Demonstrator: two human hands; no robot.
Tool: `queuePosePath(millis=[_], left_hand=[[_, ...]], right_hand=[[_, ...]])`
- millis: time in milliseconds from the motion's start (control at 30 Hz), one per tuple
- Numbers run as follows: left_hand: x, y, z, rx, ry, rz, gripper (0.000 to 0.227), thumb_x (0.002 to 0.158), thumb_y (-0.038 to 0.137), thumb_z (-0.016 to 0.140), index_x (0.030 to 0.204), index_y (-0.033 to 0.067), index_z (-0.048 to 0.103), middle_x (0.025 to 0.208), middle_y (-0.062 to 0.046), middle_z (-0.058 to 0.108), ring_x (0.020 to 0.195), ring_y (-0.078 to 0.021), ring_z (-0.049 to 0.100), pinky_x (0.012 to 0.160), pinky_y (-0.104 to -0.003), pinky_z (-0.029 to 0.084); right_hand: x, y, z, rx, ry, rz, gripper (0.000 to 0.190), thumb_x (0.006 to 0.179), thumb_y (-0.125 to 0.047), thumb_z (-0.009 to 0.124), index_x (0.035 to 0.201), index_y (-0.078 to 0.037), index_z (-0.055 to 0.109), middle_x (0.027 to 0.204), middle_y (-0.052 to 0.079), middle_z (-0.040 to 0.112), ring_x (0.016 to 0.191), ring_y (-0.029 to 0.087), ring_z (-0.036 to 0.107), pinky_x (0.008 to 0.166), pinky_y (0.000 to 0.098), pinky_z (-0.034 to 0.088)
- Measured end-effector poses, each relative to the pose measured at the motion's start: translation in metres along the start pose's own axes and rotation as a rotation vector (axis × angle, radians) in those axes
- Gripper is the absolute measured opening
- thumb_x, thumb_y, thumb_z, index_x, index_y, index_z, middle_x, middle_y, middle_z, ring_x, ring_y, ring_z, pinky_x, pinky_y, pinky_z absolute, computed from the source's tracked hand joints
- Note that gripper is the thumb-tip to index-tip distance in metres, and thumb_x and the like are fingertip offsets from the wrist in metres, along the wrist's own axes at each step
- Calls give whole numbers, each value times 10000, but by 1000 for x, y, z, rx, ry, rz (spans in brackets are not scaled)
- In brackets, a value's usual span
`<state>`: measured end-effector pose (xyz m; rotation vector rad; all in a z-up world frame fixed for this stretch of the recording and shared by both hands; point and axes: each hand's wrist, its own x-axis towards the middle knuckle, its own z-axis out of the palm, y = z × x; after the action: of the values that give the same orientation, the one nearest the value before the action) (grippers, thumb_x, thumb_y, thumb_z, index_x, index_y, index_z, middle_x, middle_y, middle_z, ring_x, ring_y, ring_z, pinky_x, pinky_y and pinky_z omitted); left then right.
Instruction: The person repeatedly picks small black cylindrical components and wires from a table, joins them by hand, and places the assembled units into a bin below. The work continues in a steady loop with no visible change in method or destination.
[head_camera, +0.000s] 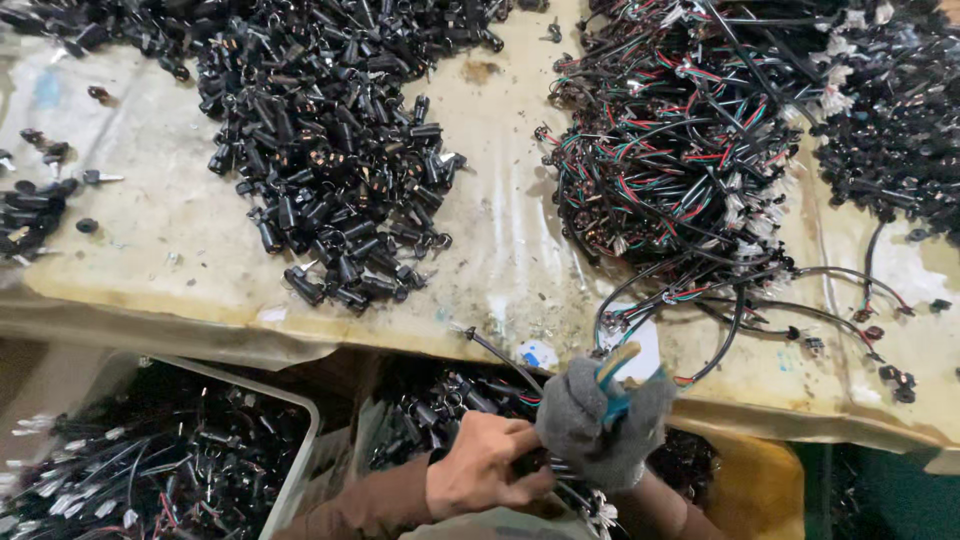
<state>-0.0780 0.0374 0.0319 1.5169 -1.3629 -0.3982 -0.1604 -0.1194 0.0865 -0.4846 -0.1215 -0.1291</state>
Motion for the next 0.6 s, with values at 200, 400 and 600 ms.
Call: queuePosePath(millis=[200, 400, 600], left_hand=[[-4, -8, 22, 41, 60, -1, 324, 745, 261, 803, 1021, 103, 743, 742, -106, 658, 661, -322, 673, 570, -420, 519], [-3, -4, 21, -67, 6, -23, 357, 832, 279, 772, 1138, 107, 712, 830, -107, 667, 740, -337, 677, 628, -434, 533], [11, -17, -23, 88, -244, 134, 248, 844, 298, 758, 1018, 125, 721, 884, -66, 690, 835, -309, 664, 721, -434, 490]], right_hand=[[-15, 6, -18, 138, 90, -77, 561, 974, -667, 609, 788, -167, 435, 643, -52, 380, 489, 90, 289, 465, 263, 286], [-37, 27, -30, -83, 61, -270, 424, 1016, -415, 667, 810, -107, 461, 689, 14, 418, 557, 137, 377, 449, 291, 297], [-55, 13, -54, -639, 199, -483, 356, 983, -365, 738, 953, -67, 545, 797, 53, 501, 683, 186, 435, 567, 325, 330]])
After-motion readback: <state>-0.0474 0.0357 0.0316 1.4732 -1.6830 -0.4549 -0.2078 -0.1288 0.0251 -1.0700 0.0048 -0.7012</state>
